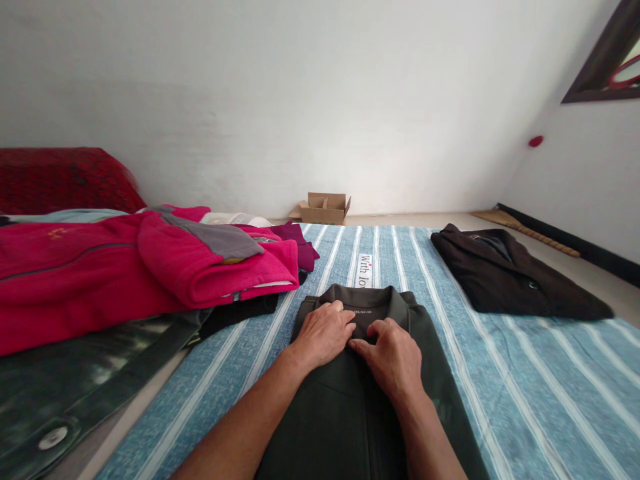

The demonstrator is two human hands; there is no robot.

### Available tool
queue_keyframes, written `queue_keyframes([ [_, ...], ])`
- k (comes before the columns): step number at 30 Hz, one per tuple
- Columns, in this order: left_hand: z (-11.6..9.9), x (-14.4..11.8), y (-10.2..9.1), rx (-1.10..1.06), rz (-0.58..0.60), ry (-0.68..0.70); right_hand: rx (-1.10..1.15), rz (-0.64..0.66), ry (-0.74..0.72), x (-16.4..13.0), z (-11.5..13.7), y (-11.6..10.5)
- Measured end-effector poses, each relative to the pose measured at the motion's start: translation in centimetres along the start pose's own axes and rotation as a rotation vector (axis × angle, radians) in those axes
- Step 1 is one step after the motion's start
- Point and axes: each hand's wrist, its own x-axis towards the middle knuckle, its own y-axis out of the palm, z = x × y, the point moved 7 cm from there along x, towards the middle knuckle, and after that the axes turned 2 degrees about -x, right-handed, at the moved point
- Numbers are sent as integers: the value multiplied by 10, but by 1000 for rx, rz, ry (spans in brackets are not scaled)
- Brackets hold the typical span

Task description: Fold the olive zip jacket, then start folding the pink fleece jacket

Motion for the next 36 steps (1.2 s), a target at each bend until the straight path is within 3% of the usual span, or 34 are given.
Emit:
queue_keyframes([
  [36,1,0,-2,-3,8,-19,-24,18,4,0,2,0],
])
